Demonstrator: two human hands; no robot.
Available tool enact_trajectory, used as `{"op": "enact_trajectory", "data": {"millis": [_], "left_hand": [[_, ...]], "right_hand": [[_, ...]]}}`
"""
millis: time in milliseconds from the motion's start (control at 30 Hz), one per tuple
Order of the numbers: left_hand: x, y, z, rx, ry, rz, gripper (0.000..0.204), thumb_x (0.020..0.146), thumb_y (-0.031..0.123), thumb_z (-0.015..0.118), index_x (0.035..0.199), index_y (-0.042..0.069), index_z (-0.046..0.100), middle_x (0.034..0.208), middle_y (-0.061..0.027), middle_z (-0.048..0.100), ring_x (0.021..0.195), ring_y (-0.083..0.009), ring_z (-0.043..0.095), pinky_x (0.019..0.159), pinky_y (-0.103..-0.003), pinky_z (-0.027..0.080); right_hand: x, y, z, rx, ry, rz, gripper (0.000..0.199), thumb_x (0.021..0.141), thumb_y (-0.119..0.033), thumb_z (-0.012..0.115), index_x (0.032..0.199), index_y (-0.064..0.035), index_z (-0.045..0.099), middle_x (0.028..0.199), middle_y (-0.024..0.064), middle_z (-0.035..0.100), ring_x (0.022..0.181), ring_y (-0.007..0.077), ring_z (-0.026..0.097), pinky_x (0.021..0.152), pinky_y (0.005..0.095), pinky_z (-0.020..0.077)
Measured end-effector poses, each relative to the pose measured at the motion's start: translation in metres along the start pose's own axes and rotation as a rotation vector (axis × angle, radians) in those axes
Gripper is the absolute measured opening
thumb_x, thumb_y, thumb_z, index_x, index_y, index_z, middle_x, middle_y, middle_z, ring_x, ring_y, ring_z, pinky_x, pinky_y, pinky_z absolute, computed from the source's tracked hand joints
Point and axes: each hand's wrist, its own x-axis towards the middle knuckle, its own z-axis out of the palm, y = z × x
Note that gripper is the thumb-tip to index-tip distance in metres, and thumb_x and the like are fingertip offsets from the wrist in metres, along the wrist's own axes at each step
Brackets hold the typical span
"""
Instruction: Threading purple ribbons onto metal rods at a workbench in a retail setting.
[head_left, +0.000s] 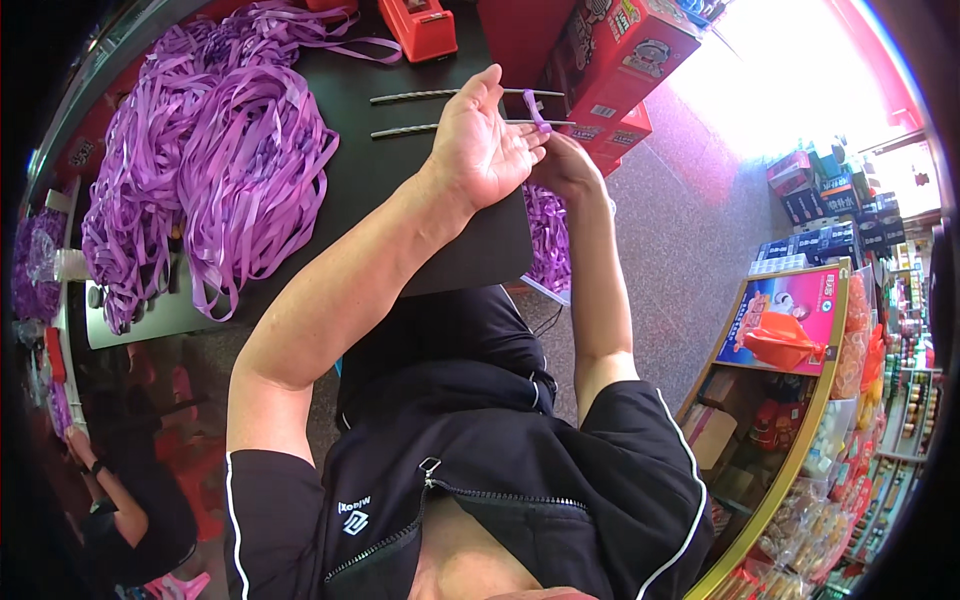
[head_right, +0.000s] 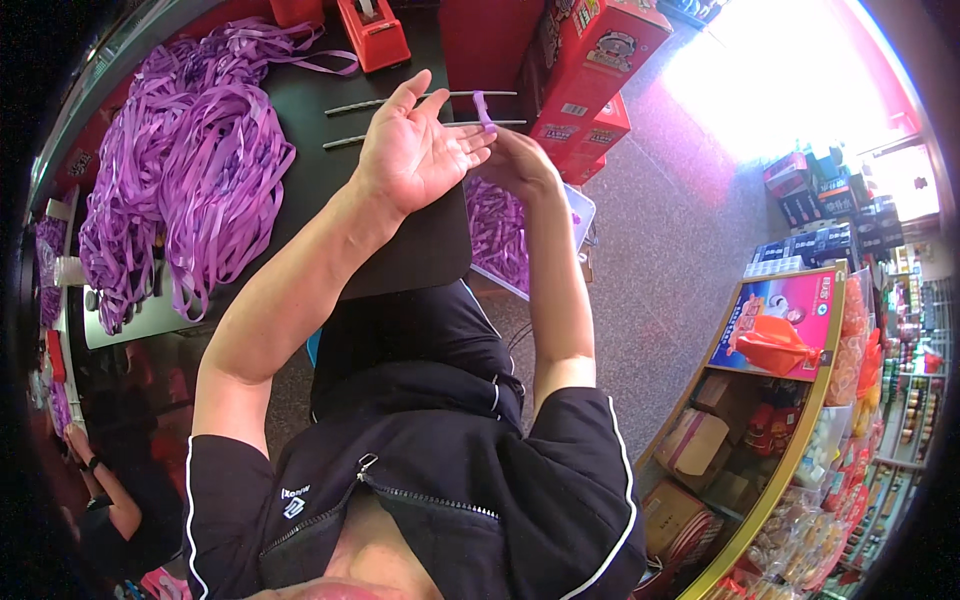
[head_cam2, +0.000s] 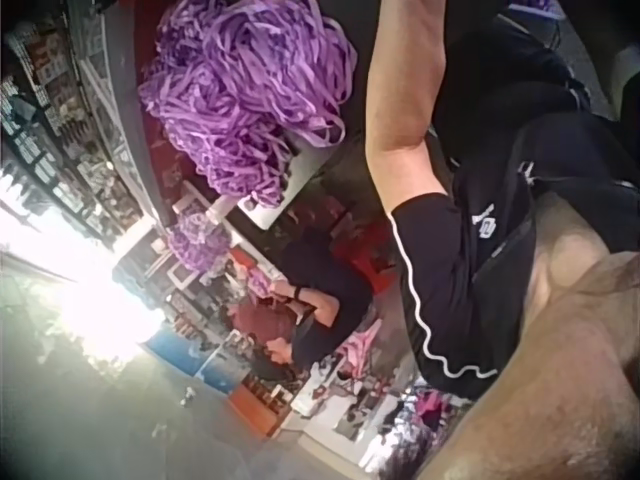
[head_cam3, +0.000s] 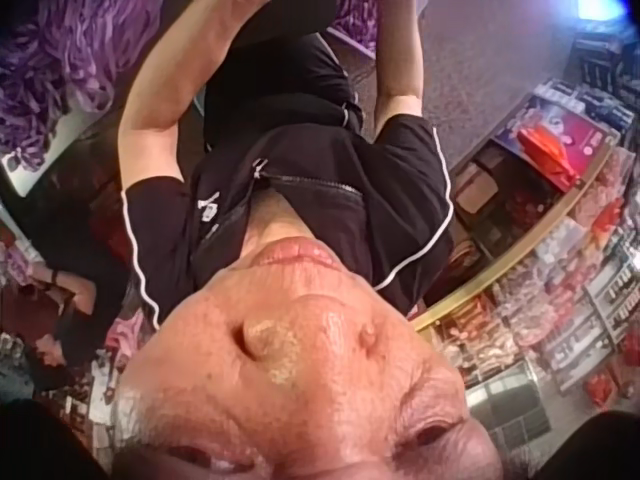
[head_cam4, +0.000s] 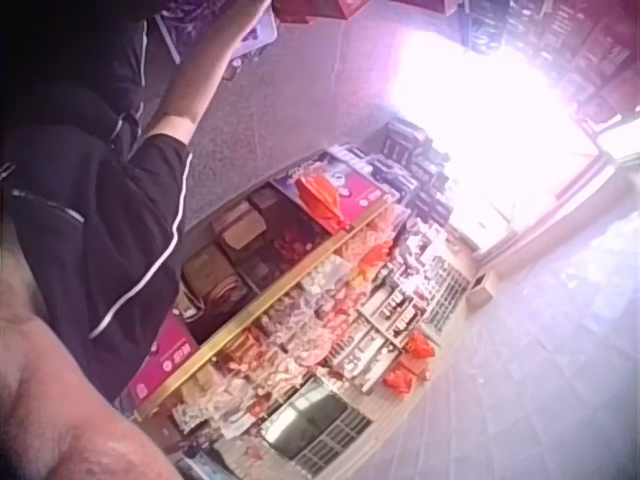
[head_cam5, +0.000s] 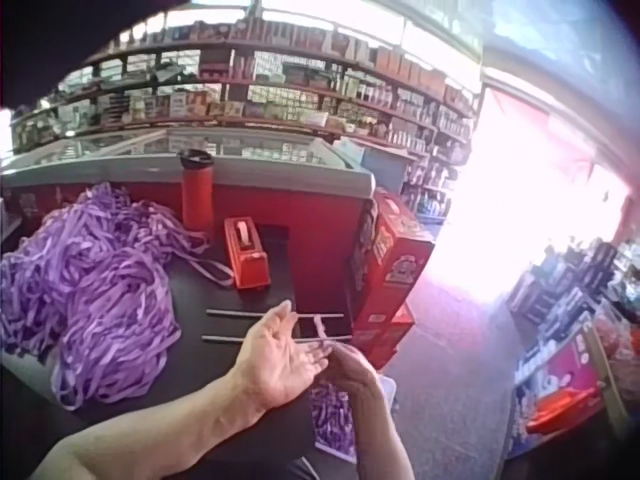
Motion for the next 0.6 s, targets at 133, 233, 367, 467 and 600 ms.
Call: {"op": "enact_trajectory", "data": {"millis": [133, 233, 367, 467, 600], "left_hand": [[0.001, -0.002, 0.001, 0.027, -0.011, 0.004, 0.091, 0.09, 0.045, 0.052, 0.149, 0.021, -0.012, 0.149, -0.033, -0.01, 0.141, -0.0433, -0.001, 0.114, -0.048, -0.003], [0.001, 0.001, -0.004, 0.065, -0.141, -0.006, 0.09, 0.09, 0.047, 0.052, 0.149, 0.021, -0.012, 0.148, -0.0337, -0.009, 0.141, -0.0428, 0.0, 0.114, -0.048, -0.003], [0.005, -0.001, -0.007, 0.04, -0.073, 0.012, 0.09, 0.09, 0.048, 0.05, 0.149, 0.021, -0.012, 0.148, -0.0338, -0.008, 0.141, -0.0434, -0.001, 0.114, -0.049, -0.004], [0.006, 0.0, -0.008, 0.026, -0.08, 0.007, 0.09, 0.09, 0.049, 0.05, 0.148, 0.022, -0.013, 0.148, -0.0336, -0.009, 0.141, -0.0438, -0.002, 0.113, -0.049, -0.004], [0.005, -0.001, -0.005, 0.016, -0.053, -0.01, 0.091, 0.09, 0.05, 0.05, 0.148, 0.023, -0.014, 0.148, -0.0336, -0.011, 0.14, -0.0445, -0.003, 0.113, -0.049, -0.004]], "right_hand": [[-0.023, -0.034, -0.013, -0.617, 0.377, -0.46, 0.03, 0.085, -0.028, 0.066, 0.092, 0.0012, 0.069, 0.082, 0.007, 0.067, 0.074, 0.0133, 0.061, 0.068, 0.0271, 0.0469], [-0.039, -0.065, 0.03, -0.975, 0.415, -0.615, 0.037, 0.08, -0.035, 0.071, 0.089, 0.0005, 0.071, 0.076, 0.0074, 0.067, 0.069, 0.0149, 0.061, 0.066, 0.0289, 0.0472], [-0.053, -0.079, 0.075, -1.445, 0.462, -0.508, 0.044, 0.073, -0.049, 0.071, 0.078, -0.0047, 0.072, 0.073, 0.0125, 0.067, 0.07, 0.0248, 0.065, 0.069, 0.0343, 0.0499], [-0.054, -0.087, 0.087, -1.552, 0.458, -0.32, 0.041, 0.072, -0.048, 0.07, 0.075, -0.0074, 0.073, 0.075, 0.0132, 0.068, 0.075, 0.028, 0.067, 0.071, 0.0371, 0.0504], [-0.051, -0.087, 0.081, -1.553, 0.409, -0.357, 0.03, 0.072, -0.037, 0.07, 0.077, -0.0077, 0.073, 0.074, 0.0127, 0.068, 0.075, 0.0274, 0.067, 0.072, 0.0369, 0.0503]]}}
